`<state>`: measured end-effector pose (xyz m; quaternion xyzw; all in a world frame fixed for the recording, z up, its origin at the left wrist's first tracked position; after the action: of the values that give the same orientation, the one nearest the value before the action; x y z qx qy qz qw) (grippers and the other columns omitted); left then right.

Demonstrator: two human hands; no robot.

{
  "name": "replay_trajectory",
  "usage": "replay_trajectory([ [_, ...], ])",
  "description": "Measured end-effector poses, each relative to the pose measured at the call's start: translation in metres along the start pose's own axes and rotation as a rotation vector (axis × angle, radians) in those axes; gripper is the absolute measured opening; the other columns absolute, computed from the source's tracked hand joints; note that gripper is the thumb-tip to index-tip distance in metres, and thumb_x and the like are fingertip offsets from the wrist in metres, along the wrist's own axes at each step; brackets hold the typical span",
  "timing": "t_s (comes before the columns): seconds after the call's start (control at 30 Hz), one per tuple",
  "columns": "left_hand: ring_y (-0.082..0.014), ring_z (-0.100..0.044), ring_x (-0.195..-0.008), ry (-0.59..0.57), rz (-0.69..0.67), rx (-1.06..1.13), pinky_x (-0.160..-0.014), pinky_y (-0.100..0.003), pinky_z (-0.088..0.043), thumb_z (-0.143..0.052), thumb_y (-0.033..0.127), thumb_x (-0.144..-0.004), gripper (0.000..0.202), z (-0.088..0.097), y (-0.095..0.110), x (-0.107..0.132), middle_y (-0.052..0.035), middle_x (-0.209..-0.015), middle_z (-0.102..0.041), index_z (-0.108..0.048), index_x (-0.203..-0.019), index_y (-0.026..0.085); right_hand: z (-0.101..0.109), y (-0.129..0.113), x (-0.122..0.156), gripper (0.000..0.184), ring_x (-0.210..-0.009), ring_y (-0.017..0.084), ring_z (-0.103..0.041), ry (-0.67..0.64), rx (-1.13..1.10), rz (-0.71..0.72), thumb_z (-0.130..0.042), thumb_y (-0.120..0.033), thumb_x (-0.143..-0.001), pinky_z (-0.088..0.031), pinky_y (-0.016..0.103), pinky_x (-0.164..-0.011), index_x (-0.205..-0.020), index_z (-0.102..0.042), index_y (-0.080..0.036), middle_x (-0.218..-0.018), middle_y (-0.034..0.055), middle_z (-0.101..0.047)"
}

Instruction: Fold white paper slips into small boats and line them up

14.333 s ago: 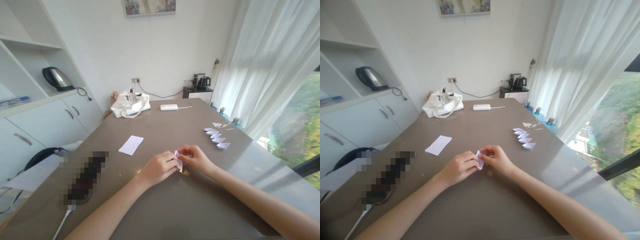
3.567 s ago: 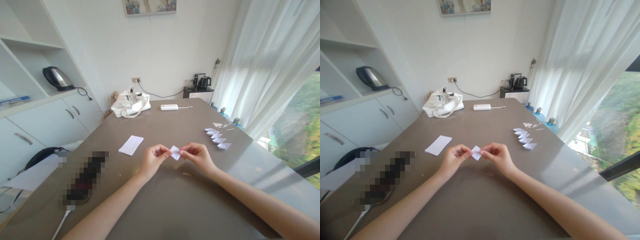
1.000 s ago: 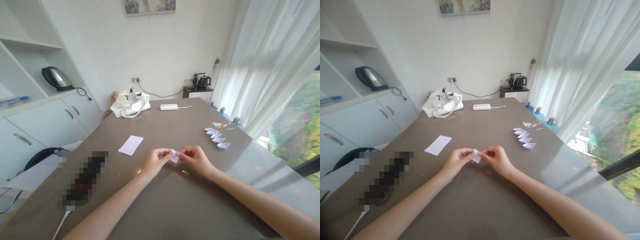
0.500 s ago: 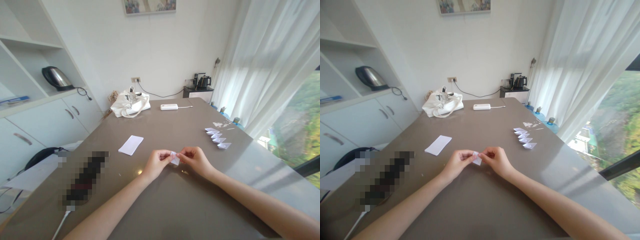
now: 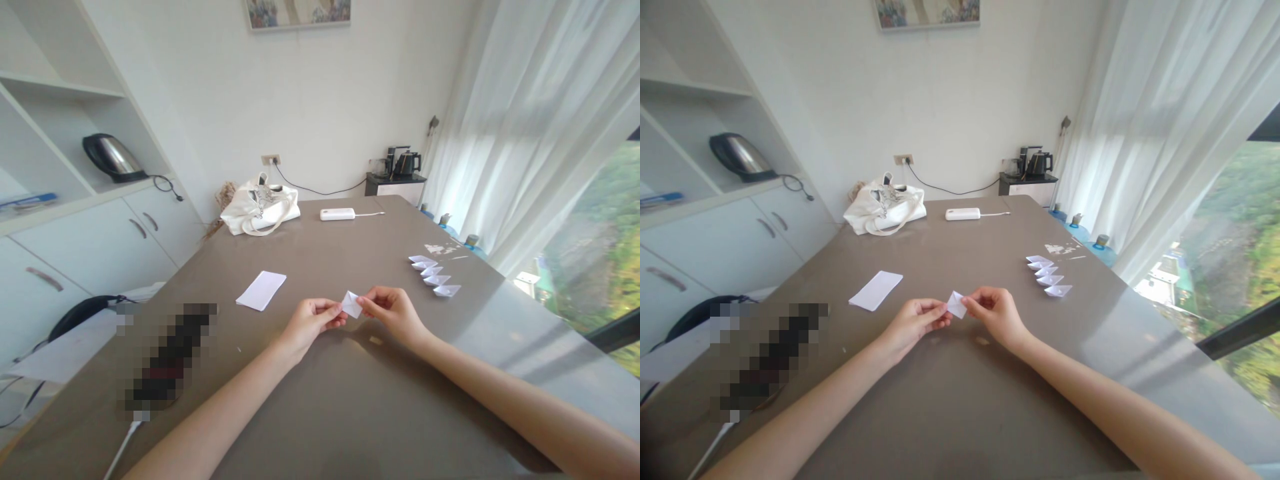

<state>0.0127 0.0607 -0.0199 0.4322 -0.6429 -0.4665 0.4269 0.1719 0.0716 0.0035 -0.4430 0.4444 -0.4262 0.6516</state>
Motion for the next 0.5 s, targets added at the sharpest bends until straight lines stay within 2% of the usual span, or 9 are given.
replay_trajectory([
  [0.1, -0.0112, -0.062, -0.067, 0.002, -0.040, -0.040, -0.071, -0.023, -0.049, -0.075, 0.037, -0.067, 0.030, -0.001, 0.004, 0.000, -0.0069, -0.074, -0.071, -0.071, -0.078, 0.009, -0.001, 0.001, 0.000, 0.035, -0.054, 0.012, -0.051, 0.001, -0.023, -0.017, -0.064, -0.047, -0.075, -0.038, 0.024, -0.052, -0.065, -0.062, -0.013, -0.059, 0.0030, -0.062],
  [0.27, -0.0114, -0.060, -0.063, 0.024, -0.188, -0.196, -0.065, -0.021, -0.046, -0.070, 0.035, -0.072, 0.025, -0.005, 0.015, 0.002, -0.0033, -0.065, -0.067, -0.068, -0.071, 0.011, -0.003, 0.000, 0.002, 0.034, -0.054, 0.011, -0.049, 0.002, -0.035, -0.020, -0.063, -0.045, -0.077, -0.035, 0.023, -0.050, -0.067, -0.061, -0.012, -0.060, 0.0022, -0.060],
  [0.5, -0.0114, -0.057, -0.062, -0.074, -0.155, -0.224, -0.062, -0.021, -0.043, -0.067, 0.038, -0.074, 0.027, -0.013, 0.010, 0.003, -0.0044, -0.071, -0.068, -0.069, -0.076, 0.011, -0.011, -0.007, 0.005, 0.030, -0.057, 0.011, -0.051, -0.053, 0.031, 0.034, -0.061, -0.040, -0.079, -0.038, 0.023, -0.054, -0.068, -0.062, -0.012, -0.063, 0.0025, -0.061],
])
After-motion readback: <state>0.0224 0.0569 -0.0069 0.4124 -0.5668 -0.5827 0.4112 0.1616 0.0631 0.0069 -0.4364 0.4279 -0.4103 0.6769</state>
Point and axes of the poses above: each hand's wrist, its own x-axis away from the middle knuckle, its own z-axis out of the back of the hand, y = z × x, the point moved 6 cm from there along -x, towards the middle knuckle
